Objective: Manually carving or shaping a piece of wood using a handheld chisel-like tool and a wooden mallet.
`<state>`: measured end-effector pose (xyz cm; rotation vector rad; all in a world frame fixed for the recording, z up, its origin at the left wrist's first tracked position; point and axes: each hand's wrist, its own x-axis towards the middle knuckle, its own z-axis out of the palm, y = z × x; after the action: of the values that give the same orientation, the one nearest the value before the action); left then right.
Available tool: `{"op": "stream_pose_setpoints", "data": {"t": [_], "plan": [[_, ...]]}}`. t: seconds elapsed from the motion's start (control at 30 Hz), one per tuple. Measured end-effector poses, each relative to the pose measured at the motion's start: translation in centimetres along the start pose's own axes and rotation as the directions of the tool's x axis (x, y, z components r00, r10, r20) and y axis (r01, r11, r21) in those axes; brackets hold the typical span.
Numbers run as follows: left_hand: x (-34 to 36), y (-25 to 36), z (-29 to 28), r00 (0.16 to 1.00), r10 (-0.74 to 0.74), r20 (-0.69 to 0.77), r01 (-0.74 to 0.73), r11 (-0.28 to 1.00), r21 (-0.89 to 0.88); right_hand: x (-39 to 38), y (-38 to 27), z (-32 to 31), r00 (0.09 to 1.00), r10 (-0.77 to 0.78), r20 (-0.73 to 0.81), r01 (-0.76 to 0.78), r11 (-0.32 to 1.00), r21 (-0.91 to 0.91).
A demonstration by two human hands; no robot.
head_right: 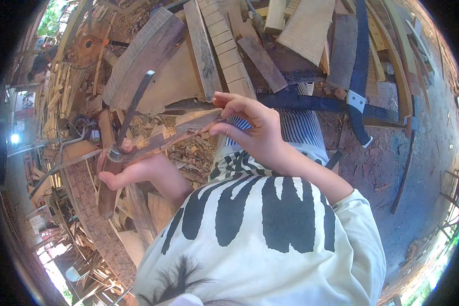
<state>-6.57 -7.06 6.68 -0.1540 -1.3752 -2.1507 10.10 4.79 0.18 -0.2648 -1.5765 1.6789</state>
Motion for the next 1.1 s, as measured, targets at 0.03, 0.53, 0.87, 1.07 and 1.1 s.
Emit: {"op": "stream_pose_setpoints", "data": {"t": [0.03,0.53,0.87,1.07,1.1], "plan": [[0.0,-0.1,-0.1,1.000,0.024,0.016,-0.024,1.000,0.004,0.0,-0.1,0.0,1.000,-0.005,0.005,0.005,1.000,-0.001],[0.5,-3.3,-1.8,0.928,0.361,0.088,-0.368,0.926,0.082,0.2,-0.3,1.0,0.967,0.256,0.005,-0.256,0.966,0.023],[4.1,-7.7,-2.3,0.336,0.837,0.433,-0.936,0.348,0.052,3.5,-12.3,-1.5,0.750,-0.157,0.642,-0.022,0.965,0.261],[4.0,-12.7,0.3,0.120,0.741,0.661,-0.956,0.265,-0.123,0.4,-14.3,-1.2,0.607,-0.357,0.710,-0.077,0.863,0.500],[4.2,-13.5,0.6,0.076,0.747,0.660,-0.969,0.212,-0.130,0.0,-14.3,-1.1,0.601,-0.370,0.708,-0.095,0.847,0.523]]}}
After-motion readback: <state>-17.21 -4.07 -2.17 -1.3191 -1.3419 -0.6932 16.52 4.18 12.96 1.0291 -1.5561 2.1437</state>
